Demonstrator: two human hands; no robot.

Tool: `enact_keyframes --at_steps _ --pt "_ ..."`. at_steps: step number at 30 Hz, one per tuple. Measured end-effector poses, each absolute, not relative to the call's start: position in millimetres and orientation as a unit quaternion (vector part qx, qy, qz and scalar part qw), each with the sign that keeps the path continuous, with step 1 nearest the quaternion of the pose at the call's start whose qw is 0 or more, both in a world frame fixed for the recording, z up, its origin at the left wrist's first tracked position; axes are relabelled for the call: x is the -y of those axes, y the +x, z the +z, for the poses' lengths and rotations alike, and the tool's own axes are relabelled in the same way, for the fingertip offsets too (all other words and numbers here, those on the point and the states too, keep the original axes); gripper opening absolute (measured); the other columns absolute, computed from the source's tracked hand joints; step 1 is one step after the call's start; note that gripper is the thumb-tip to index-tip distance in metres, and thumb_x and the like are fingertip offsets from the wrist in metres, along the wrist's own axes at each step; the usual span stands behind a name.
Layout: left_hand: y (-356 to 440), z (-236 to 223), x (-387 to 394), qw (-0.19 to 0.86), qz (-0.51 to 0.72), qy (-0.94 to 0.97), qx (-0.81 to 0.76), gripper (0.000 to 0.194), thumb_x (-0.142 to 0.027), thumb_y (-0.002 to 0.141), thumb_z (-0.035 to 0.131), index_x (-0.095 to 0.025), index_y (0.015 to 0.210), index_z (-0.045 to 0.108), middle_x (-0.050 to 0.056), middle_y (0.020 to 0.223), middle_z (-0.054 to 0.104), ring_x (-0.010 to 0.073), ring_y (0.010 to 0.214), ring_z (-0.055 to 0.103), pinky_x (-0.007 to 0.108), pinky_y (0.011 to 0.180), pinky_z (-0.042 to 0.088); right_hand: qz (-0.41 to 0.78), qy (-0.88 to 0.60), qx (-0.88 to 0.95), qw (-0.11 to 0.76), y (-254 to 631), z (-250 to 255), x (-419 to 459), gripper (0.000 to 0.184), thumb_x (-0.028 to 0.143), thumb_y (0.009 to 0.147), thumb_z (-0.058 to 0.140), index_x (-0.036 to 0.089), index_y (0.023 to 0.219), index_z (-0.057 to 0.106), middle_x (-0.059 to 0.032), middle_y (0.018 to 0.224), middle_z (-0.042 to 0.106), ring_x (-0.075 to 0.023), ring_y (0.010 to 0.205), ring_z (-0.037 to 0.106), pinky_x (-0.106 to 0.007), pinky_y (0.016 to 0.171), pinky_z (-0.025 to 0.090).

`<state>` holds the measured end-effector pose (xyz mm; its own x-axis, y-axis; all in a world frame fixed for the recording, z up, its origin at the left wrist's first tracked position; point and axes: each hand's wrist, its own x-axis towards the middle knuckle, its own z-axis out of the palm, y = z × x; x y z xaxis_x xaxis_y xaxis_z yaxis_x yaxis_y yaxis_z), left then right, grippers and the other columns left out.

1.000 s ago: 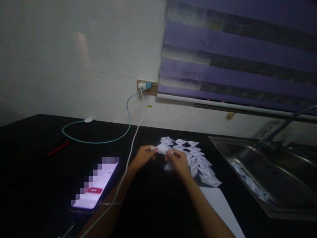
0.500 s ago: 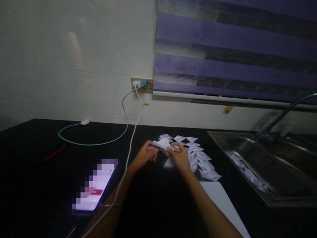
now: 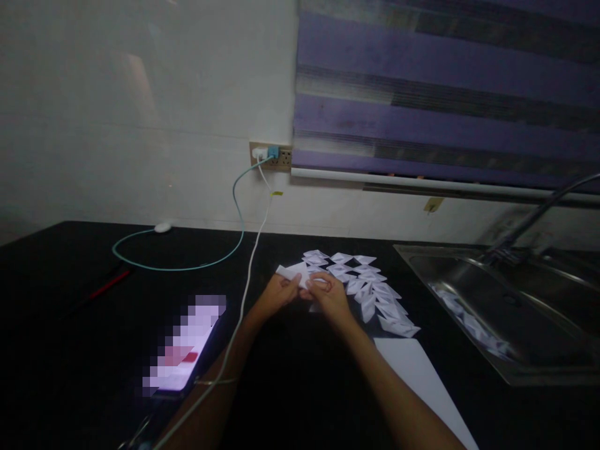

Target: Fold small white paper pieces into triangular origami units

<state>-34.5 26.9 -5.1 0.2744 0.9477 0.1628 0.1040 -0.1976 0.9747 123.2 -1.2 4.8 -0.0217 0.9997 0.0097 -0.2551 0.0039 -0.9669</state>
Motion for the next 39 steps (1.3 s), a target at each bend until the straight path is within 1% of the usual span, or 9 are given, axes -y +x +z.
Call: enact_keyframes --at_steps 4,8,12,19,21,26,30,35,39 --pt "-36.0 -7.0 -30.0 0.489 0.438 0.609 -0.445 0.076 -0.081 0.086 0.03 -0.022 0.039 0.038 0.0 0.033 0.036 0.0083 0.031 0.031 0.026 0.04 0.021 0.584 -0.398 0.45 0.546 122.3 5.5 3.1 0.051 0.05 0.056 0.089 0.02 0.086 0.061 -0.0003 0.065 0.072 -0.0217 0.063 0.075 -0.034 0.069 0.063" --pt "-35.0 -6.1 -31.9 0.511 0.453 0.565 -0.464 0.075 -0.089 0.08 0.027 -0.024 0.044 0.035 -0.002 0.034 0.034 0.0082 0.03 0.029 0.026 0.038 0.02 0.594 -0.377 0.469 0.535 121.6 4.7 4.0 0.045 0.047 0.06 0.087 0.021 0.085 0.061 0.0013 0.065 0.071 -0.0204 0.062 0.075 -0.035 0.069 0.063" --pt "-37.6 -4.6 -32.2 0.522 0.473 0.561 -0.434 0.076 -0.092 0.079 0.022 -0.024 0.05 0.036 -0.003 0.035 0.034 0.009 0.032 0.032 0.026 0.04 0.026 0.591 -0.379 0.473 0.532 123.7 2.6 3.1 0.041 0.045 0.062 0.086 0.021 0.085 0.062 0.0017 0.066 0.07 -0.0204 0.063 0.075 -0.034 0.069 0.063" --pt "-40.6 -1.9 -33.4 0.488 0.499 0.57 -0.433 0.07 -0.09 0.078 0.034 -0.022 0.062 0.044 -0.007 0.038 0.034 0.0082 0.033 0.03 0.024 0.038 0.022 0.578 -0.402 0.479 0.525 125.1 -2.6 1.6 0.039 0.043 0.065 0.084 0.02 0.085 0.061 0.0023 0.063 0.069 -0.0195 0.061 0.074 -0.029 0.063 0.061" --pt "-38.4 -4.1 -34.1 0.507 0.488 0.571 -0.423 0.071 -0.09 0.078 0.033 -0.022 0.06 0.043 -0.007 0.037 0.033 0.0081 0.032 0.031 0.024 0.038 0.024 0.574 -0.405 0.476 0.529 124.7 -3.8 0.7 0.04 0.043 0.065 0.083 0.02 0.086 0.06 0.0016 0.063 0.07 -0.0189 0.06 0.074 -0.029 0.063 0.061" --pt "-34.0 -10.6 -31.5 0.499 0.414 0.632 -0.425 0.07 -0.087 0.075 0.048 -0.021 0.052 0.039 -0.005 0.038 0.039 0.0069 0.034 0.035 0.022 0.039 0.026 0.563 -0.412 0.483 0.53 126.4 -5.7 -2.8 0.04 0.044 0.065 0.082 0.018 0.088 0.061 0.0007 0.063 0.071 -0.0174 0.058 0.072 -0.028 0.061 0.059" --pt "-35.2 -12.2 -27.6 0.468 0.396 0.67 -0.419 0.07 -0.083 0.085 0.036 -0.02 0.052 0.041 -0.004 0.039 0.039 0.0074 0.035 0.036 0.022 0.039 0.025 0.557 -0.42 0.53 0.483 130.4 -3.8 -2.5 0.034 0.044 0.071 0.077 0.018 0.088 0.062 -0.0001 0.061 0.07 -0.0162 0.054 0.069 -0.025 0.055 0.055" --pt "-35.6 -13.9 -27.7 0.478 0.397 0.668 -0.41 0.064 -0.078 0.087 0.04 -0.02 0.061 0.049 -0.004 0.042 0.043 0.0093 0.037 0.04 0.023 0.04 0.028 0.546 -0.411 0.567 0.46 136.8 -2.8 -3.2 0.029 0.04 0.073 0.077 0.019 0.086 0.062 -0.0005 0.062 0.071 -0.0169 0.055 0.069 -0.026 0.055 0.054" --pt "-37.1 -10.3 -32.1 0.524 0.404 0.631 -0.406 0.067 -0.079 0.085 0.043 -0.019 0.055 0.046 -0.002 0.04 0.044 0.0081 0.035 0.04 0.022 0.04 0.031 0.535 -0.416 0.565 0.47 142.2 -5.2 -6.3 0.028 0.04 0.075 0.075 0.019 0.087 0.062 -0.002 0.066 0.073 -0.0167 0.055 0.068 -0.028 0.057 0.055"
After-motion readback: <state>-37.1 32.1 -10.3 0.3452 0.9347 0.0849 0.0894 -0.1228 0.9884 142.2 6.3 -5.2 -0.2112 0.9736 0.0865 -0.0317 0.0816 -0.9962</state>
